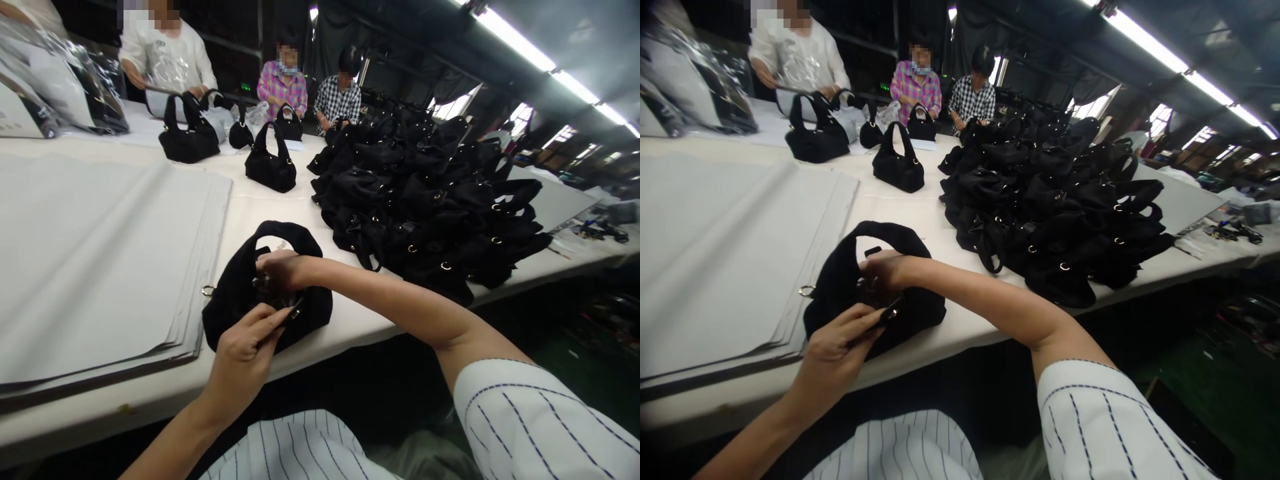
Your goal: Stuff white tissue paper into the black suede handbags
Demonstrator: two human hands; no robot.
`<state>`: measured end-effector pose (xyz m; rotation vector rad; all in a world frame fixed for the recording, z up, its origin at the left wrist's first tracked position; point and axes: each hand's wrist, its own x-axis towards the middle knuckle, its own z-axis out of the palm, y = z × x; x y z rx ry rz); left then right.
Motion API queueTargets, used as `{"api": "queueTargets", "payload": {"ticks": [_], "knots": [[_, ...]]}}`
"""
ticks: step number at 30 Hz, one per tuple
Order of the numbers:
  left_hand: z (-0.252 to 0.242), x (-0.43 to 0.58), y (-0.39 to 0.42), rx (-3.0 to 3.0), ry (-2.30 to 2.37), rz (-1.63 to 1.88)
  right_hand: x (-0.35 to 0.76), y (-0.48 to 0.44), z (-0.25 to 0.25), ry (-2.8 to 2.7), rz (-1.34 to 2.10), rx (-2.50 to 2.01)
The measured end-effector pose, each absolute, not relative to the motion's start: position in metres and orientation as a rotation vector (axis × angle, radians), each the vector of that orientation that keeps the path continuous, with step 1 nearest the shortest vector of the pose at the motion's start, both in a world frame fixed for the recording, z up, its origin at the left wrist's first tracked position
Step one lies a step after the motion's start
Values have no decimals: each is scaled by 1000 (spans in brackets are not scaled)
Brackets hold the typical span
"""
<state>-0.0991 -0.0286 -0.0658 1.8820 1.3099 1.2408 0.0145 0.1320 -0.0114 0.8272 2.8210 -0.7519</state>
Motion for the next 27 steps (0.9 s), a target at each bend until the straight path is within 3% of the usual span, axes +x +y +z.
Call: {"api": "queueTargets", "payload": {"ticks": [8, 14, 20, 27], "knots": [[-52, -127, -6, 2203, 1795, 1475, 44, 110, -16, 2462, -1421, 668], [-56, -124, -4, 1980, 1987, 1615, 48, 81, -13, 2637, -1289, 644], [-70, -130, 8, 1562, 2065, 1717, 60, 78, 13, 2247, -1562, 581], [-99, -161, -19, 1315, 1757, 1486, 50, 35, 1, 2866, -1232, 795]]}}
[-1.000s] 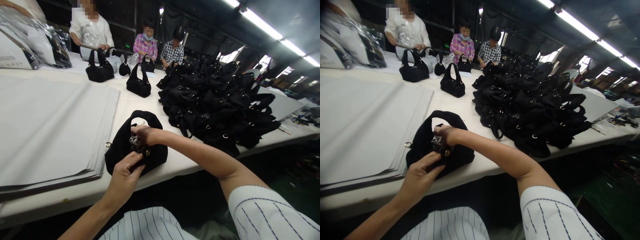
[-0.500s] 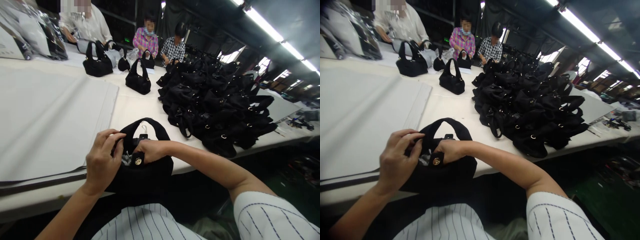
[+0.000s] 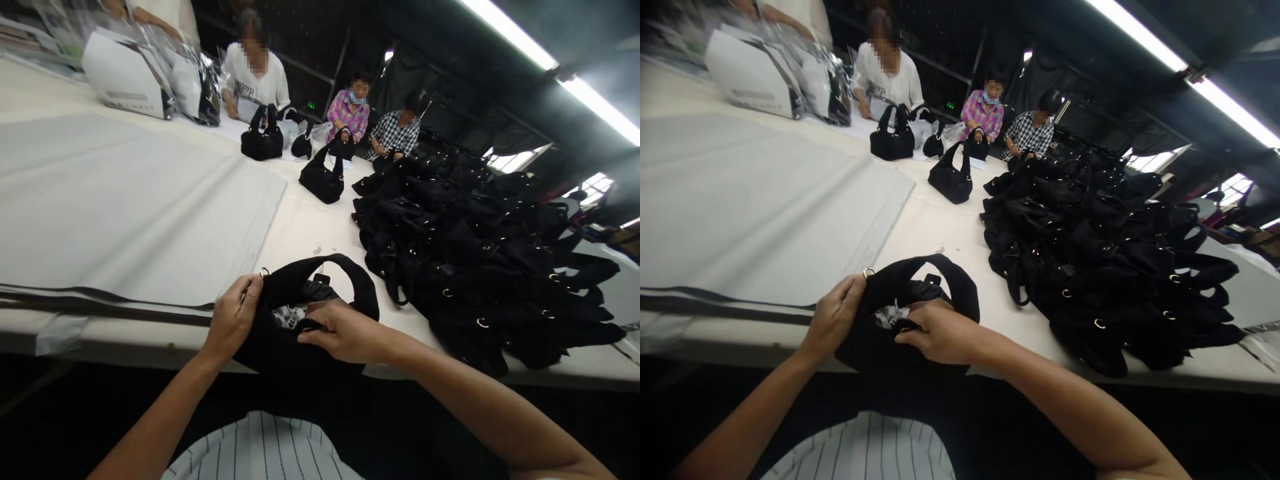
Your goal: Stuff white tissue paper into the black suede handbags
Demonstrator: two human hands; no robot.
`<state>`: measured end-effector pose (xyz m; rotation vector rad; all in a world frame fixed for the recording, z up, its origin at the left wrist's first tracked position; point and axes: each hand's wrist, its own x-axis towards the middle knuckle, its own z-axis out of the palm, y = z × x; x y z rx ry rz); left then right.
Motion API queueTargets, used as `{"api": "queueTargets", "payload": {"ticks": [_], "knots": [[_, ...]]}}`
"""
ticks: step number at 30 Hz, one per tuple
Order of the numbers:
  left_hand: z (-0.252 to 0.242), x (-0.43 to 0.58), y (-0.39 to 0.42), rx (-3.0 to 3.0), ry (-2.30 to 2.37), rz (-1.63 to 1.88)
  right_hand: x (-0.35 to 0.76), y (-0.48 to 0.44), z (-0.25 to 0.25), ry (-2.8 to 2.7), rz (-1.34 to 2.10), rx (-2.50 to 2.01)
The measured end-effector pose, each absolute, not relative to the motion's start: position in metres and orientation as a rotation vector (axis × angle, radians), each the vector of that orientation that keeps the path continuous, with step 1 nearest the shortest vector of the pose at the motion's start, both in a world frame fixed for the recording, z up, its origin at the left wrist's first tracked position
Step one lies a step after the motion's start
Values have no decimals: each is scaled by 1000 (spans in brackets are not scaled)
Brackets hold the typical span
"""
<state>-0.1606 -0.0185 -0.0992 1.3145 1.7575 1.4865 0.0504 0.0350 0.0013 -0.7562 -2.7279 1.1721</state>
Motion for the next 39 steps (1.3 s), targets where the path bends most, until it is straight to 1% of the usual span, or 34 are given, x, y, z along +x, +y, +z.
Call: {"api": "queueTargets", "payload": {"ticks": [5, 11, 14, 20, 24, 26, 29, 34, 37, 39], "knots": [[-114, -177, -25, 1336, 1623, 1339, 62, 18, -19, -2395, 837, -945], [-115, -166, -10, 1110, 1622, 1456, 64, 21, -31, -2033, 734, -1011], [-120, -163, -10, 968, 1523, 1499, 66, 37, -27, -1958, 873, -1110], [-128, -163, -15, 838, 1231, 1521, 79, 66, -18, -1842, 1454, -1067], [-126, -149, -22, 933, 1345, 1521, 81, 60, -7, -1993, 1665, -1091], [-126, -139, -28, 933, 1422, 1550, 81, 57, 1, -2084, 1672, -1093], [-130, -124, -36, 924, 1453, 1636, 77, 60, 8, -2221, 1595, -1137], [-143, -114, -25, 1013, 1516, 1737, 46, 77, 5, -2726, 1753, -1238], [-144, -123, -6, 1066, 1605, 1767, 27, 79, 3, -3019, 1491, -1178], [-136, -127, -1, 1073, 1726, 1792, 22, 74, 2, -3015, 1402, -1105]]}}
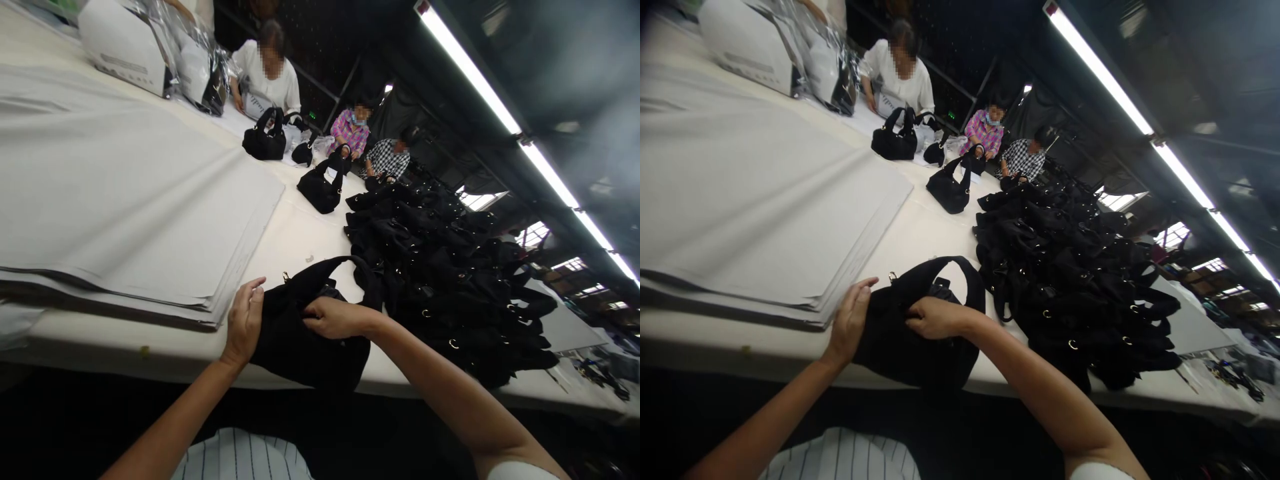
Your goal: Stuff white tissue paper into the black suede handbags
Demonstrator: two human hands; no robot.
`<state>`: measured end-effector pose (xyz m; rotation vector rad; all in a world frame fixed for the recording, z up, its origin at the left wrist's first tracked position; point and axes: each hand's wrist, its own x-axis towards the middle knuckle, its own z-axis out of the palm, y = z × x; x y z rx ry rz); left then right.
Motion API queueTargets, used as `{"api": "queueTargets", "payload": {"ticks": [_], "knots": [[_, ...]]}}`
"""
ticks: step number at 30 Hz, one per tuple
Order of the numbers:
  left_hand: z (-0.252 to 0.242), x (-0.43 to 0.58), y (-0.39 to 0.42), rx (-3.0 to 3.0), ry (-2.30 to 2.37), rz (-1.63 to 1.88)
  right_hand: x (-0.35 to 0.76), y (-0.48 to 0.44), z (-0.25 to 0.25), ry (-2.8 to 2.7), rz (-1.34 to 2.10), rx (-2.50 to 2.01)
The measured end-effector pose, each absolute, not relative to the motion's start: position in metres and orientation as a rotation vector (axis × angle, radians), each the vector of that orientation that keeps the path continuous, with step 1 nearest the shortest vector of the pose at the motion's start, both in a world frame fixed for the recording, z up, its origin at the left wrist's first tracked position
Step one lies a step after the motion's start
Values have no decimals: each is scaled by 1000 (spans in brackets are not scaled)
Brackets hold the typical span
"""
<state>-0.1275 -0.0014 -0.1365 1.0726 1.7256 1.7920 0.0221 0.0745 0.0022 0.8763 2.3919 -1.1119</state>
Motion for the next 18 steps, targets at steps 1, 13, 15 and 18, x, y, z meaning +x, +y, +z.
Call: {"api": "queueTargets", "payload": {"ticks": [1, 13, 15, 18], "knots": [[-130, -128, -4, 1066, 1795, 1813, 23, 71, 2, 2428, -1146, 883], [-77, -89, -62, 1849, 2228, 1351, 32, 34, -17, 2332, -1493, 1396], [-87, -90, -62, 1972, 2184, 1435, 32, 26, -25, 2263, -1493, 1404], [-106, -85, -69, 2127, 2033, 1646, 35, 19, -38, 2295, -1482, 1475]]}}
